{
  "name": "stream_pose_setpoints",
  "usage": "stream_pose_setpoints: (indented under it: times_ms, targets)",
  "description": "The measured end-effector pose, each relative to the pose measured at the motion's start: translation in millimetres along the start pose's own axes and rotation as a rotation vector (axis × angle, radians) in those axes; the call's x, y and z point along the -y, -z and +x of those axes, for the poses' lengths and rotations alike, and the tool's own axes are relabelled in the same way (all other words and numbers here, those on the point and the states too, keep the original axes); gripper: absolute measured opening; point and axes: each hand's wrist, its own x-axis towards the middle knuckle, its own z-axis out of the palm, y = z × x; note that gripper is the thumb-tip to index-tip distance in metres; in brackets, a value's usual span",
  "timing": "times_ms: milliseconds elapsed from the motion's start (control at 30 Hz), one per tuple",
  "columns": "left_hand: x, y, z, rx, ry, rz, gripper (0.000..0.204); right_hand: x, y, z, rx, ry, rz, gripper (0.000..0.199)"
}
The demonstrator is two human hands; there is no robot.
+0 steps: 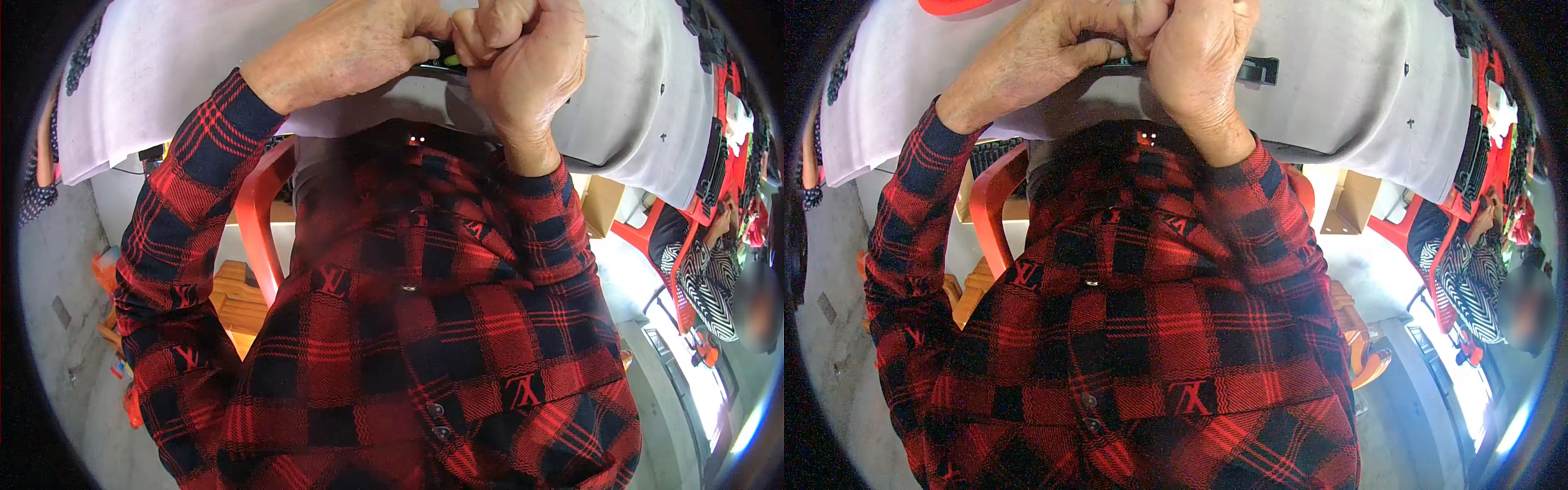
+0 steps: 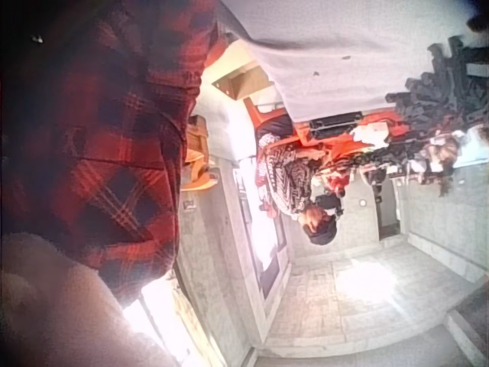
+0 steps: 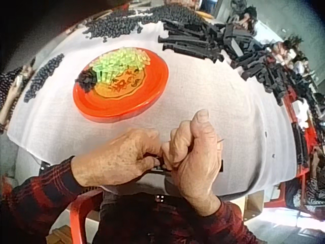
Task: The person assembles internal components into a black plastic housing using a small adjustment tool.
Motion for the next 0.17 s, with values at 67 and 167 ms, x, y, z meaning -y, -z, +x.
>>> stream_pose_setpoints:
  times_ms: [67, 167]
  targets:
    - [0.1, -0.8, -0.3, -0.011, 0.008, 0.012, 0.007, -1.6, 1.7, 0.2, 0.031, 0.026, -0.017, 0.063]
    - [1.3, -2.1, -1.7, -0.026, 0.035, -0.032, 0.009, -2.6, -0.1, -0.8, -0.002, 0.017, -0.063, 0.064]
